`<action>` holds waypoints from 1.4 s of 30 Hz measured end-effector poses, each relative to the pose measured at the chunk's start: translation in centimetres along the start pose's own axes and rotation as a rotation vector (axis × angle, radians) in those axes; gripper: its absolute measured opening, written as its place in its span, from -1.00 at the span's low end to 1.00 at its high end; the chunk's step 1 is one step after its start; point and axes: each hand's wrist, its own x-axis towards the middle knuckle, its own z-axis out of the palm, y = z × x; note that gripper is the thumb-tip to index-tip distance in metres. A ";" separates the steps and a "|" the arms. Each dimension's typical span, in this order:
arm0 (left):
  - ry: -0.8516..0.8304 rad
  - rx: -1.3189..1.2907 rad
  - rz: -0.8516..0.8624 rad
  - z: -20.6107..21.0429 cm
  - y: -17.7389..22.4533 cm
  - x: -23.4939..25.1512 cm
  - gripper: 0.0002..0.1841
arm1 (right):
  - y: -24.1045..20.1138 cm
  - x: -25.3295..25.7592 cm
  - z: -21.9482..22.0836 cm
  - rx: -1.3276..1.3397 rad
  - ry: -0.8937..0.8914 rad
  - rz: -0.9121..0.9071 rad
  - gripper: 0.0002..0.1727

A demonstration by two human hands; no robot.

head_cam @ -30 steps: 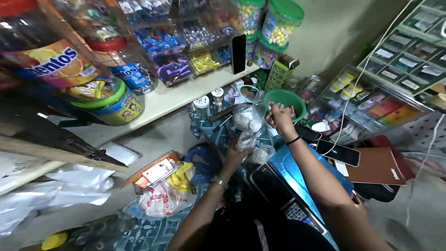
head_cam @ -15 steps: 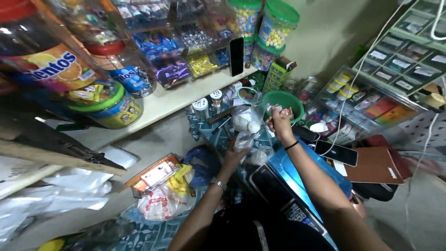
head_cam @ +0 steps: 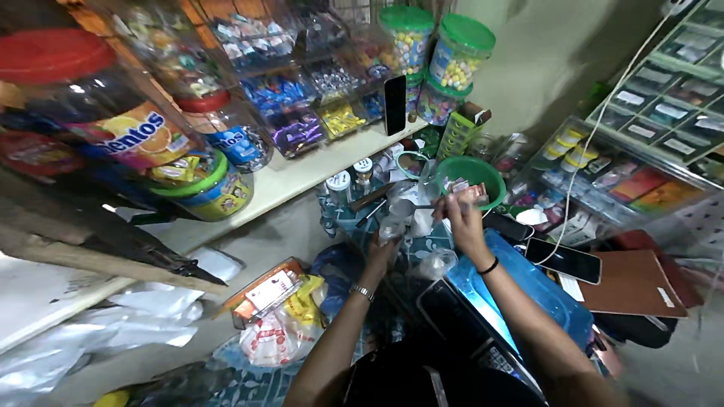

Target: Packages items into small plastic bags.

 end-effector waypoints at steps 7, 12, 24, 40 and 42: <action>0.006 0.170 0.088 -0.8 -1.0 2.9 -0.28 | 2.8 -2.3 3.1 -0.241 -0.138 -0.256 -0.73; 0.033 0.407 0.154 -1.5 -1.1 5.6 -0.22 | 3.4 -0.5 1.1 0.205 0.178 0.252 -0.57; 0.014 0.627 0.213 -1.8 -1.4 8.7 -0.29 | 6.7 -1.3 -7.6 0.187 0.262 0.607 -0.50; 0.047 0.672 0.418 -2.7 4.1 7.9 -0.72 | 7.0 0.2 -6.7 -0.486 -0.187 0.436 -0.51; 0.051 0.675 0.393 -2.6 4.4 8.2 -0.71 | 7.9 0.7 -6.6 -0.508 -0.204 0.432 -0.49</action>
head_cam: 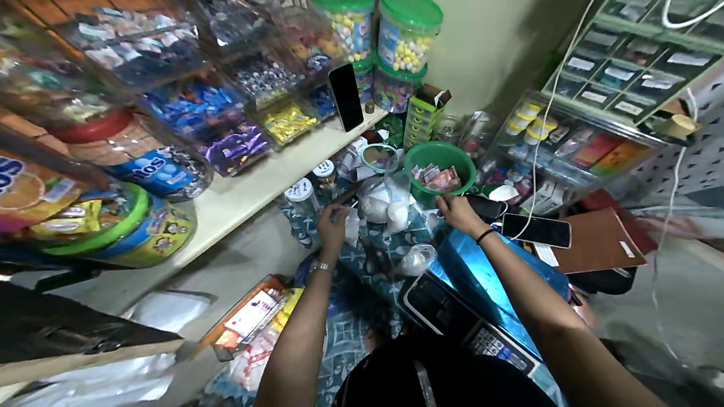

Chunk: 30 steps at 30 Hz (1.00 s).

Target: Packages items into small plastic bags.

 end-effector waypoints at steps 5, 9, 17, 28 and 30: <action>-0.096 0.018 -0.140 -0.6 1.3 1.1 -0.66 | 0.9 1.7 0.0 -0.010 -0.017 -0.004 -0.48; -0.191 -0.029 -0.323 -1.7 2.1 1.5 -0.60 | 2.7 2.3 0.6 0.083 -0.032 0.028 -0.50; -0.084 0.042 -0.139 -2.7 2.7 -0.4 -0.58 | 2.6 2.4 3.6 0.576 -0.163 0.465 -0.49; -0.619 -0.030 0.005 -0.9 7.2 -9.9 -0.28 | 6.3 6.8 10.6 0.360 -0.284 0.620 -0.49; -0.734 0.009 -0.029 -0.1 8.8 -11.1 -0.09 | 6.7 7.0 11.2 0.365 -0.271 0.673 -0.46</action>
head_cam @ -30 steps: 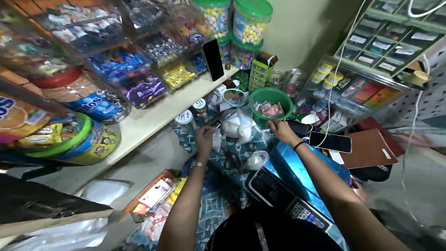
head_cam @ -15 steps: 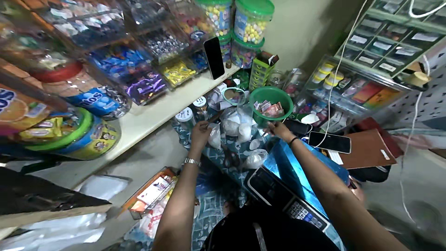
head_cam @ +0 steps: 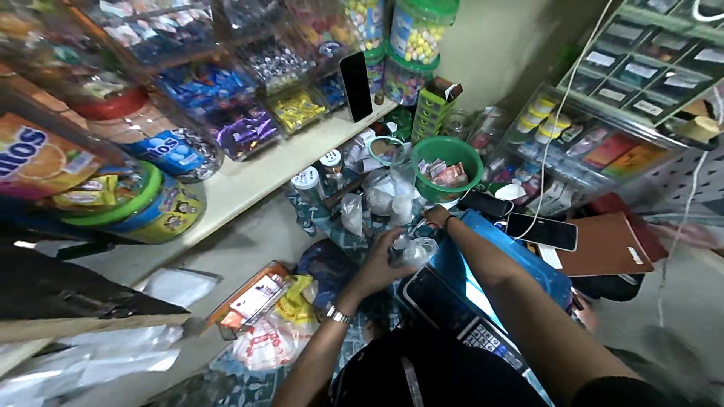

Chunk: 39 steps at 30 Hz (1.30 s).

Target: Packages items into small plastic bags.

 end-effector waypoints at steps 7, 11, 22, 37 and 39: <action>-0.026 -0.106 -0.197 2.7 2.4 1.2 -0.35 | -2.9 -9.3 -3.3 -0.363 -0.061 -0.226 -0.34; 0.038 -0.137 -0.179 2.5 2.0 1.7 -0.42 | -1.6 -16.3 -4.7 -0.348 -0.458 -0.462 -0.40; 0.174 -0.379 0.045 -1.2 7.9 -1.5 -0.65 | -4.1 -23.8 -5.6 -0.231 -0.175 -0.790 -0.69; 0.705 0.277 0.414 -0.5 9.8 -10.6 -0.80 | -8.3 -29.9 -3.7 0.085 -0.344 -1.235 -0.83; 0.760 0.370 0.400 -0.8 10.3 -12.7 -0.79 | -8.6 -30.0 -3.4 0.087 -0.415 -1.246 -0.83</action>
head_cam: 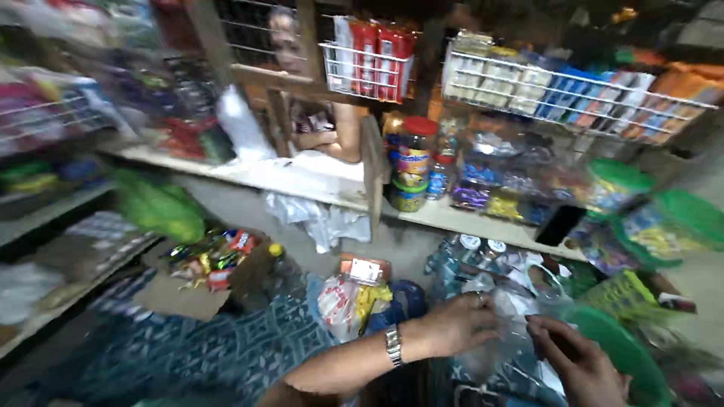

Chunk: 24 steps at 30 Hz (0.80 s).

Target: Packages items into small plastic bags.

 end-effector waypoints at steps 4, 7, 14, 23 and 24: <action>-0.017 0.345 0.011 -3.5 1.7 -2.1 -0.76 | 0.0 1.1 1.9 -0.114 -0.092 -0.107 -0.80; -0.052 0.566 -0.004 -5.3 2.6 -4.3 -0.80 | -0.8 2.1 4.4 -0.260 -0.139 -0.235 -0.78; -0.071 0.717 0.063 -9.5 2.1 -9.5 -0.90 | -2.3 2.3 11.1 -0.478 -0.249 -0.374 -0.72; -0.126 0.559 0.301 -15.9 -0.2 -17.0 -0.80 | -4.6 2.6 21.5 -0.396 -0.251 -0.448 -0.77; -0.127 0.590 0.282 -17.4 -0.7 -17.9 -0.79 | -5.0 2.5 22.5 -0.421 -0.240 -0.475 -0.77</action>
